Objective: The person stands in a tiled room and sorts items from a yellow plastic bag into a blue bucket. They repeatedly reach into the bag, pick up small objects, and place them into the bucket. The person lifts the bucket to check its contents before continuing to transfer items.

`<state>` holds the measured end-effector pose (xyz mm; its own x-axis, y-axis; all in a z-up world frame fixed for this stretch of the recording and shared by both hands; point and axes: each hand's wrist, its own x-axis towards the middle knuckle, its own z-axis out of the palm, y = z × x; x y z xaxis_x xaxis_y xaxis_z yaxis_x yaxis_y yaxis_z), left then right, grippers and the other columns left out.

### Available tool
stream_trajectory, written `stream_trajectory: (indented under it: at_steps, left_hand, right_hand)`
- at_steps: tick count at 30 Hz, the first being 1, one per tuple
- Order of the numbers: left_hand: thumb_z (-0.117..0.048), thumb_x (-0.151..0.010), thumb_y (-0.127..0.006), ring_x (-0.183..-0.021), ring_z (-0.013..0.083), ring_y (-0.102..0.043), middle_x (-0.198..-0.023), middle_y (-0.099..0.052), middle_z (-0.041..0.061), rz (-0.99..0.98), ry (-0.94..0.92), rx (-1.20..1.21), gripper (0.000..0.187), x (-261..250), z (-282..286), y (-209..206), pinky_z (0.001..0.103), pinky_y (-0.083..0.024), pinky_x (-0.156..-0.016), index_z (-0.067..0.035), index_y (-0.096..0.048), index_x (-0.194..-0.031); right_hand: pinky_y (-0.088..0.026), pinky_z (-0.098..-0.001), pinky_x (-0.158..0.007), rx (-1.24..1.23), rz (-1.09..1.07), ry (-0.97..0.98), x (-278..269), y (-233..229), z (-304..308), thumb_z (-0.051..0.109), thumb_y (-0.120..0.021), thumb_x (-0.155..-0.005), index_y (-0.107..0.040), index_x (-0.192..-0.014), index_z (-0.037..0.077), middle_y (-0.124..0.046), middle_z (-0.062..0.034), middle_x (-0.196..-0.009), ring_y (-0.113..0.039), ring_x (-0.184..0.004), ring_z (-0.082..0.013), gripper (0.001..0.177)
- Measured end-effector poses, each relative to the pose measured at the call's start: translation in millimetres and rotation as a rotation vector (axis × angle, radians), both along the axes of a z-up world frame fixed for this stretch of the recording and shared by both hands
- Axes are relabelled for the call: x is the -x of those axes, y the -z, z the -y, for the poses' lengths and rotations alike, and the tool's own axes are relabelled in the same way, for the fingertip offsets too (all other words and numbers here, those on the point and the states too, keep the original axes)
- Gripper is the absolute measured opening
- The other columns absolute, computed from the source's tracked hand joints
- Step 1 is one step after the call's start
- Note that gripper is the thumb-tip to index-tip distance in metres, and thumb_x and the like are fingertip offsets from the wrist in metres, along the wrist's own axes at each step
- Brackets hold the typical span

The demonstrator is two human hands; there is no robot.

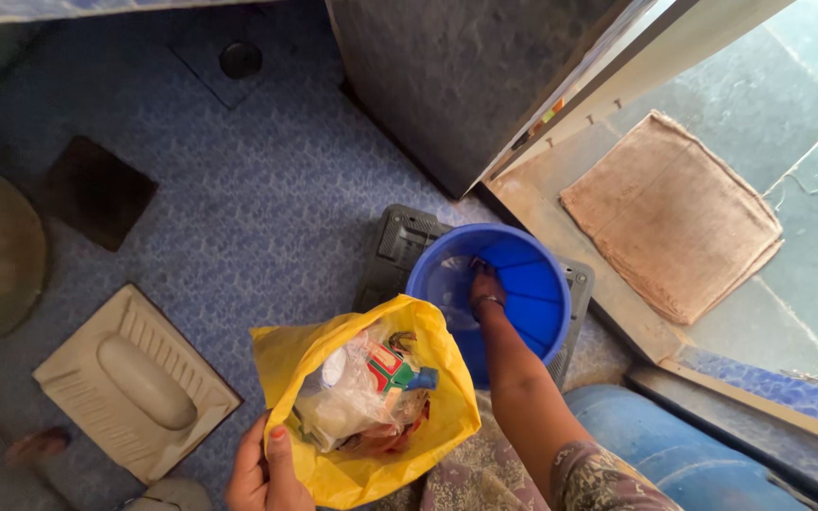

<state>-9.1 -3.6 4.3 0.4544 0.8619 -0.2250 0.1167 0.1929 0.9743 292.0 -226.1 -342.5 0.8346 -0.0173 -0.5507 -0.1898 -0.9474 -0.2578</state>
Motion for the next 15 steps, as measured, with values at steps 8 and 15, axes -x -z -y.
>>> stream_trajectory:
  at_steps: [8,15]
  left_hand:
    - [-0.024,-0.103,-0.063,-0.105,0.0272,-0.070,-0.118,-0.072,0.025,-0.107,0.039,-0.008,0.045,32.0,-2.0,49.9,0.041,-0.054,-0.098,0.011,-0.061,-0.131]
    - [-0.026,-0.100,-0.062,-0.106,0.0266,-0.070,-0.118,-0.072,0.024,-0.191,0.069,0.012,0.047,33.0,-10.7,57.0,0.041,-0.054,-0.097,0.010,-0.060,-0.130]
  right_hand:
    - [-0.048,-0.0494,-0.107,0.200,0.068,-0.326,3.5,37.1,-0.5,0.017,-0.040,-0.103,-0.045,-0.151,0.027,-0.047,-0.0163,-0.151,-0.054,-0.131,-0.0389,0.049]
    - [-0.046,-0.0538,-0.102,-0.007,0.127,-0.029,-5.2,50.5,-5.6,0.040,-0.029,-0.109,-0.059,-0.128,0.011,-0.061,-0.0243,-0.133,-0.058,-0.119,-0.0452,0.046]
